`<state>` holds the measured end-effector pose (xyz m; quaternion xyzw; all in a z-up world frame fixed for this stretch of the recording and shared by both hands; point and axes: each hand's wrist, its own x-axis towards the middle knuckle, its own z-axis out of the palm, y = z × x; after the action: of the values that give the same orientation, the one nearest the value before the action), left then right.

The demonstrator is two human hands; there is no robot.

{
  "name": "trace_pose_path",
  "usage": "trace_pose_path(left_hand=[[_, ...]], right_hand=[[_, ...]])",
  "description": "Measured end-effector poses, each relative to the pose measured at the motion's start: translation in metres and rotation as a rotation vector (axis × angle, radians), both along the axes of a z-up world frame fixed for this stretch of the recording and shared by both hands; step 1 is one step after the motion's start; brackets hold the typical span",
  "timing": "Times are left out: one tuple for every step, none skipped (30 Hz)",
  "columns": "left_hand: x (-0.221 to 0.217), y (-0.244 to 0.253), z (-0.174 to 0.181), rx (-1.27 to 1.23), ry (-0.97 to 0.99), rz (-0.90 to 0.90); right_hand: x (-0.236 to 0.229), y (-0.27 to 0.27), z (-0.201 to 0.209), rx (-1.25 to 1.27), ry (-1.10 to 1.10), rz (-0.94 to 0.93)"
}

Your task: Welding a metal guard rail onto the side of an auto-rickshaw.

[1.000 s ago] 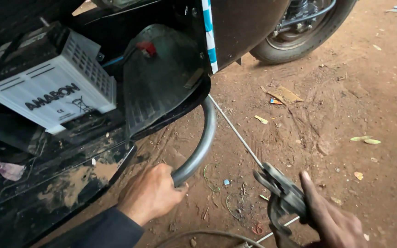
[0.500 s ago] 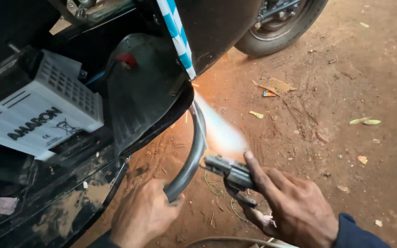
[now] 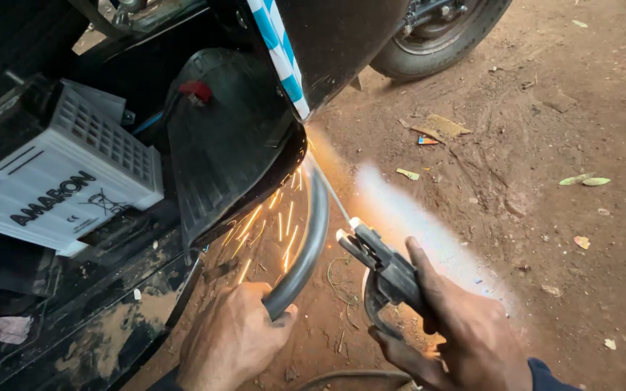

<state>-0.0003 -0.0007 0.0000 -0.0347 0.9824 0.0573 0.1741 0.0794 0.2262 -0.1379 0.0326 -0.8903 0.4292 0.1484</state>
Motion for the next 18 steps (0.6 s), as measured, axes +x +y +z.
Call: trace_pose_path(left_hand=[[0.000,0.000,0.000,-0.022,-0.013,-0.015],[-0.002,-0.002,-0.004,-0.022,-0.015,-0.016],[-0.003,-0.005,-0.008,-0.025,-0.012,-0.033],[-0.005,-0.007,-0.012,-0.027,-0.010,-0.050],[-0.006,-0.007,-0.011,-0.028,-0.011,-0.051],[-0.006,-0.006,-0.010,-0.014,-0.043,-0.034],[-0.007,-0.007,-0.008,0.000,-0.074,-0.015],[-0.006,-0.005,-0.005,0.000,-0.074,-0.013],[-0.004,-0.003,-0.001,0.002,-0.098,-0.005],[-0.003,-0.002,0.003,0.004,-0.123,0.004],[-0.003,-0.003,0.002,0.005,-0.122,0.008],[-0.002,-0.005,0.001,0.027,-0.088,-0.014],[-0.001,-0.006,0.001,0.048,-0.055,-0.036],[0.000,-0.007,0.000,0.048,-0.055,-0.032],[0.000,-0.008,0.000,0.061,-0.028,-0.049],[0.001,-0.009,0.001,0.074,-0.001,-0.066],[0.001,-0.013,-0.003,0.078,0.003,-0.060],[0.001,-0.017,-0.007,0.091,0.033,-0.080]], right_hand=[[0.000,0.001,0.001,0.005,-0.019,-0.001],[-0.001,0.001,0.005,0.005,-0.021,-0.002],[-0.002,0.001,0.009,0.051,0.231,0.019],[-0.004,0.001,0.013,0.098,0.483,0.041],[-0.004,0.002,0.009,0.097,0.481,0.040],[-0.003,0.003,0.005,0.040,0.264,0.025],[-0.004,0.004,0.001,-0.015,0.048,0.013],[-0.004,0.004,0.004,-0.015,0.048,0.014],[-0.003,0.004,0.006,0.104,0.165,0.034],[-0.003,0.003,0.009,0.224,0.281,0.054],[-0.002,0.003,0.012,0.225,0.282,0.058],[-0.002,0.003,0.015,0.331,0.125,0.065],[-0.001,0.002,0.018,0.437,-0.033,0.070],[-0.001,0.003,0.021,0.437,-0.032,0.074],[-0.002,0.004,0.025,0.447,-0.063,0.087],[-0.002,0.005,0.029,0.456,-0.094,0.099],[-0.003,0.006,0.032,0.461,-0.089,0.104],[-0.003,0.006,0.035,0.331,-0.048,0.073]])
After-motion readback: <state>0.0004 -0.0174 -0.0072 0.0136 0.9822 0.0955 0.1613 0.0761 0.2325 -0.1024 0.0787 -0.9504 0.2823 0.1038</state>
